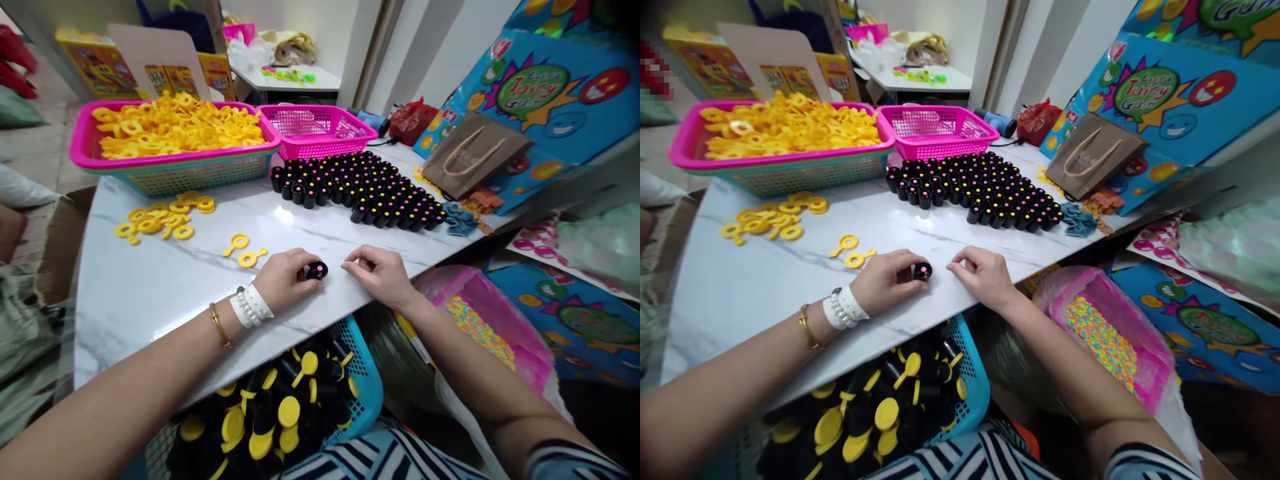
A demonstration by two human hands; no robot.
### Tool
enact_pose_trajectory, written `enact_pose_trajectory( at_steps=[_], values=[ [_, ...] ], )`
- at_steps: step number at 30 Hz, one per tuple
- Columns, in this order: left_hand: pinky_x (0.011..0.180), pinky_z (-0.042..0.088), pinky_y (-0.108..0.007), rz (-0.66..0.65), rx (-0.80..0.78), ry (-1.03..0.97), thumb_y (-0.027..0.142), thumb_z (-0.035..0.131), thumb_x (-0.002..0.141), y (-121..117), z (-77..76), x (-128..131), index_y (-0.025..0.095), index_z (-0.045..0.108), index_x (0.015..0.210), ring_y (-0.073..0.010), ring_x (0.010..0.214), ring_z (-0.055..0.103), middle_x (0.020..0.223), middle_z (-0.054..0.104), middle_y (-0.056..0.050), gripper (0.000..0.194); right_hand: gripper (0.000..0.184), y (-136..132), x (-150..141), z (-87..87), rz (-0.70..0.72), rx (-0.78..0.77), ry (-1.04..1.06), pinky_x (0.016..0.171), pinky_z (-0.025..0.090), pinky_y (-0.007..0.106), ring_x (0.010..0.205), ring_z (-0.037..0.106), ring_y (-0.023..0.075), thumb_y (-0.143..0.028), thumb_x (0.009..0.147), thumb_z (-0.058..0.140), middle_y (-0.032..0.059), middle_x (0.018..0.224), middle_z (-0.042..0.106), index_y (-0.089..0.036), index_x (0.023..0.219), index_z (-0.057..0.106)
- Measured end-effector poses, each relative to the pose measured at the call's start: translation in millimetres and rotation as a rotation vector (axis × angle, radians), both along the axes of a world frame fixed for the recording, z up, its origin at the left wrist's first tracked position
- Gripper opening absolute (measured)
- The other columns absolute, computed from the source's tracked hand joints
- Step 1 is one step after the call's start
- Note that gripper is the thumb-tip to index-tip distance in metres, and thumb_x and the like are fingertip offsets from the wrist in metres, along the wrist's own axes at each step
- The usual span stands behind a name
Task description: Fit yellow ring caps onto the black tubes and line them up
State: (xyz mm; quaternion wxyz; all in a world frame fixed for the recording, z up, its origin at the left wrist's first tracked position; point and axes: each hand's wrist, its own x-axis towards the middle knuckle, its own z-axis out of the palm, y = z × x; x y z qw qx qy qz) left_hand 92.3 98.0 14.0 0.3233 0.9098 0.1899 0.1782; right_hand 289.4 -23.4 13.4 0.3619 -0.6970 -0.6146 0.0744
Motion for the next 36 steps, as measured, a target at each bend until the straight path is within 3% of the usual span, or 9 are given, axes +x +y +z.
enact_pose_trajectory(
  at_steps=[6,11,14,19,24,28,30,33,36],
  values=[
    [0.063,0.042,-0.025,-0.007,-0.009,-0.016,0.029,0.068,0.076,-0.3,-2.5,-0.6,0.018,0.068,0.103,-0.0132,0.066,0.055,0.083,0.064,-0.003,0.030,0.018,11.7,-32.8,16.6,0.191,-0.018,0.126,0.055,0.036,0.026,0.052,0.043,0.0114,-0.031,0.082,0.067,-0.0049,0.055,0.046,-0.021,0.095,0.073],
    [0.064,0.042,-0.026,-0.009,-0.002,-0.012,0.030,0.068,0.076,-0.7,-2.0,-0.9,0.018,0.068,0.102,-0.0128,0.066,0.055,0.087,0.065,-0.004,0.028,0.023,21.5,-28.0,13.7,0.065,-0.026,0.761,0.051,0.043,0.023,0.053,0.050,0.0103,-0.035,0.087,0.059,-0.0019,0.065,0.058,-0.019,0.100,0.070],
    [0.066,0.043,-0.027,-0.018,0.016,-0.010,0.031,0.067,0.076,-1.4,-1.9,-0.5,0.018,0.068,0.101,-0.0136,0.067,0.056,0.088,0.065,-0.004,0.028,0.023,25.6,-36.1,7.1,0.034,0.138,0.924,0.074,0.056,0.031,0.078,0.066,0.0152,-0.030,0.090,0.053,0.0043,0.089,0.070,-0.020,0.106,0.066],
    [0.065,0.045,-0.029,0.034,0.038,-0.049,0.037,0.061,0.078,-0.1,-2.5,-0.5,0.018,0.067,0.090,-0.0174,0.069,0.059,0.081,0.067,-0.005,0.024,0.043,16.1,-70.7,-10.3,0.201,0.260,0.289,0.112,0.038,0.043,0.125,0.054,0.0174,-0.011,0.090,0.040,0.0062,0.133,0.060,-0.024,0.127,0.059],
    [0.065,0.046,-0.030,0.030,0.106,-0.019,0.040,0.057,0.081,5.5,1.4,0.6,0.020,0.065,0.087,-0.0188,0.071,0.062,0.086,0.069,-0.003,0.023,0.050,11.4,-79.1,-18.1,0.145,0.225,-0.040,0.119,0.024,0.044,0.131,0.048,0.0127,-0.009,0.093,0.029,0.0047,0.139,0.056,-0.022,0.135,0.052],
    [0.065,0.048,-0.030,0.020,0.147,0.001,0.045,0.060,0.081,-1.3,11.0,0.1,0.024,0.067,0.102,-0.0182,0.072,0.062,0.097,0.070,-0.003,0.031,0.038,-18.6,-18.0,-15.3,0.124,0.328,-0.007,0.110,0.040,0.039,0.123,0.056,0.0160,-0.016,0.094,0.042,0.0047,0.130,0.063,-0.021,0.127,0.059],
    [0.066,0.049,-0.030,-0.005,0.142,0.023,0.045,0.061,0.081,-7.4,13.6,1.1,0.024,0.067,0.105,-0.0187,0.074,0.063,0.100,0.070,-0.004,0.033,0.032,-50.8,42.3,-19.7,-0.146,0.307,0.003,0.101,0.049,0.037,0.112,0.063,0.0183,-0.019,0.094,0.047,0.0046,0.121,0.068,-0.023,0.121,0.064],
    [0.073,0.051,-0.030,-0.070,0.139,0.048,0.045,0.060,0.083,-15.5,12.6,6.1,0.022,0.066,0.108,-0.0203,0.084,0.065,0.105,0.069,-0.006,0.035,0.026,-120.5,140.4,-37.9,-0.698,-0.048,-0.097,0.096,0.050,0.040,0.106,0.065,0.0239,-0.026,0.095,0.050,0.0077,0.114,0.070,-0.022,0.112,0.069],
    [0.077,0.052,-0.031,-0.080,0.155,0.054,0.047,0.060,0.083,-22.0,9.6,15.4,0.019,0.066,0.107,-0.0210,0.087,0.065,0.104,0.068,-0.007,0.038,0.015,-201.0,200.6,-68.1,-0.771,-0.225,-0.049,0.088,0.051,0.045,0.098,0.065,0.0298,-0.026,0.091,0.060,0.0123,0.102,0.071,-0.018,0.096,0.072]
  ],
)
